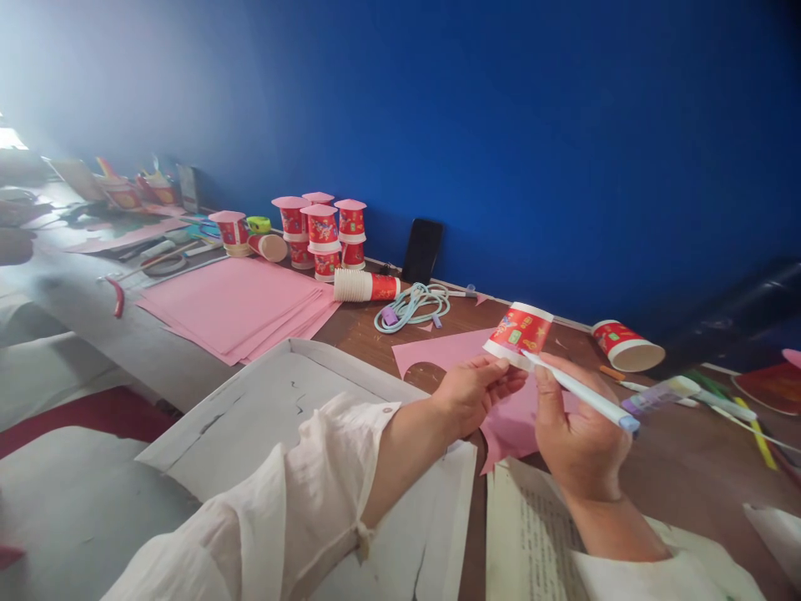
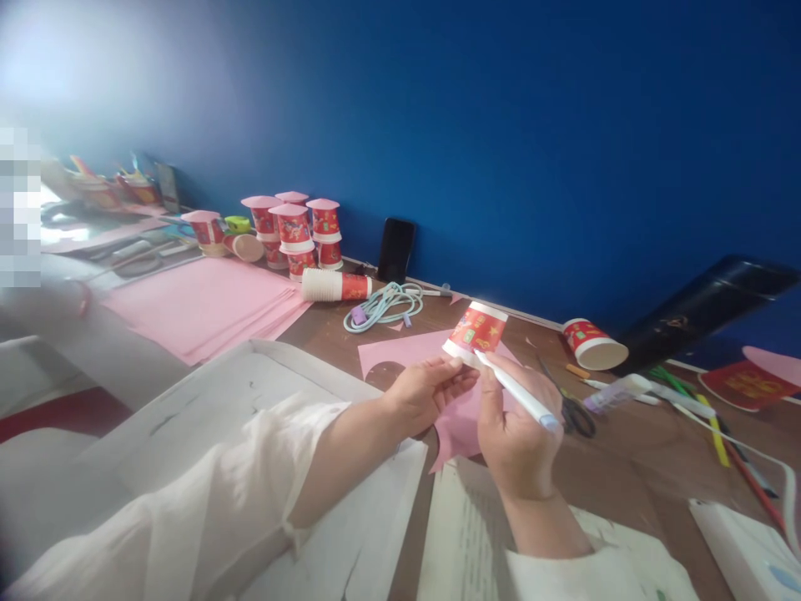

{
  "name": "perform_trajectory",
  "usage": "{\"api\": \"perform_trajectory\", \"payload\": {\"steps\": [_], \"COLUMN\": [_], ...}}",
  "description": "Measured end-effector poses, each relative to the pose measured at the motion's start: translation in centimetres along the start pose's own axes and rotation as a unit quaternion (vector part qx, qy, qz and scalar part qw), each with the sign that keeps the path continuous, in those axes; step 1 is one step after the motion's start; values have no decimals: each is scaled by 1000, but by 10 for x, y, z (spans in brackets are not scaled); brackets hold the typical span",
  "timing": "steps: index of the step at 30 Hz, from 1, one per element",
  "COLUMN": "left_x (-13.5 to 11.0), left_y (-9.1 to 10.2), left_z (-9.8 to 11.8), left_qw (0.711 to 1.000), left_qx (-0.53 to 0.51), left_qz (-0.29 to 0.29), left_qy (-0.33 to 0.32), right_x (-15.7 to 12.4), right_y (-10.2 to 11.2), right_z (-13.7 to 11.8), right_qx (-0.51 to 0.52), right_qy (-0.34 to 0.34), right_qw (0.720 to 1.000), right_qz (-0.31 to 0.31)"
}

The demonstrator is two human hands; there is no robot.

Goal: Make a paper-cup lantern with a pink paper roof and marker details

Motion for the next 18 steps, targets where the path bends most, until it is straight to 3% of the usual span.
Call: {"api": "perform_trajectory", "payload": {"steps": [18], "left_x": [-1], "left_y": [0], "left_z": [0], "left_qw": [1000], "left_qx": [0], "left_qz": [-7], "left_qy": [-5], "right_x": [1], "right_y": [1], "right_z": [-4], "right_qx": [-23], "right_qy": [1], "right_qw": [1000], "right_qz": [2]}}
Point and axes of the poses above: each hand's wrist, its own x-axis towards the middle knuckle, its own y-axis out of the back of the hand, z = x × y, the point moved 6 cm from there along x, towards the middle knuckle, and after that the axes turned 13 degrees about -x, right-handed, at the moved point
